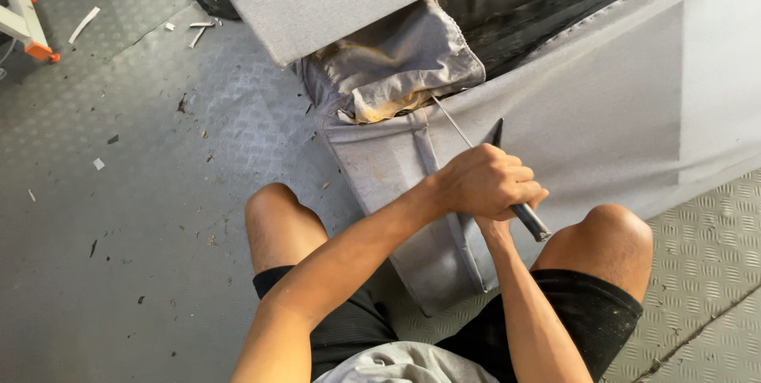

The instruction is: The person uses a hammer and a flathead screwdriver to pry out staples from the underside of a grey upholstered furniture piece. The person repeatedly positions the screwdriver under the staples and strikes it with the hammer to loosen and remove them.

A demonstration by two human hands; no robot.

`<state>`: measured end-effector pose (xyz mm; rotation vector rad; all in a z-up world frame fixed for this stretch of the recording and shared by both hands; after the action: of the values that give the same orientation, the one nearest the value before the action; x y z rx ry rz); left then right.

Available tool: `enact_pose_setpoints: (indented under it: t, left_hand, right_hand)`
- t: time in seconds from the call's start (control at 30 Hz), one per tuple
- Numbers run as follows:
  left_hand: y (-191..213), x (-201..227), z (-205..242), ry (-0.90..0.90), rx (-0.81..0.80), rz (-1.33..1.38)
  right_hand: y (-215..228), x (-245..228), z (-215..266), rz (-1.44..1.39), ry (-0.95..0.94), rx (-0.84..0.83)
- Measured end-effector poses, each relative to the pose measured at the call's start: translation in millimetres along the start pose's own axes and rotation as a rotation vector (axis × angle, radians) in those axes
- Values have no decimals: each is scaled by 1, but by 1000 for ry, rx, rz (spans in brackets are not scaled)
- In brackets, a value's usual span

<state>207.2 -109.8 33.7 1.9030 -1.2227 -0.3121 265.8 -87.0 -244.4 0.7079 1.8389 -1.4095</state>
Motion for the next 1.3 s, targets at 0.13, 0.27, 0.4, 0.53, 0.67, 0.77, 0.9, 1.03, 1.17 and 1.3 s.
enact_pose_setpoints:
  t: [0.13,0.27,0.4,0.53,0.67,0.77,0.9,1.03,1.17,1.3]
  left_hand:
    - [-3,-3,3,-11,2,0]
    - [-1,-1,-1,-14,36,1]
    - [3,-1,-4,8,41,24]
    - [6,0,-6,23,52,45]
    - [9,-1,-11,87,90,52]
    - [13,-3,-20,110,151,11]
    - [23,-8,-29,169,223,33]
    - [29,-10,-32,164,259,58]
    - [30,-10,-33,168,254,62]
    - [30,-9,-35,157,233,43]
  right_hand:
    - [-7,0,-5,-49,18,-86]
    - [-6,4,-2,-451,21,-123]
    - [5,-1,3,-117,177,36]
    - [-1,2,1,-246,33,-68]
    - [-9,-12,-2,-323,8,-57]
    - [-14,-38,-3,30,-219,5]
    - [-38,-111,-2,535,-549,41]
    - [-79,-262,25,979,167,123]
    - [-108,-333,67,922,589,340]
    - [-137,-318,70,1287,528,128]
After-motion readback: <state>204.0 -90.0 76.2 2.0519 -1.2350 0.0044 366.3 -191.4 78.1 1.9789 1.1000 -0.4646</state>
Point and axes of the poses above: each hand's wrist, its own z-axis away from the middle knuckle, its own y-axis out of the back of the hand, x = y × z, the point moved 5 cm from there along -z, towards the middle knuckle, and after that the axes turned 2 degrees about -y, right-handed, at the moved point
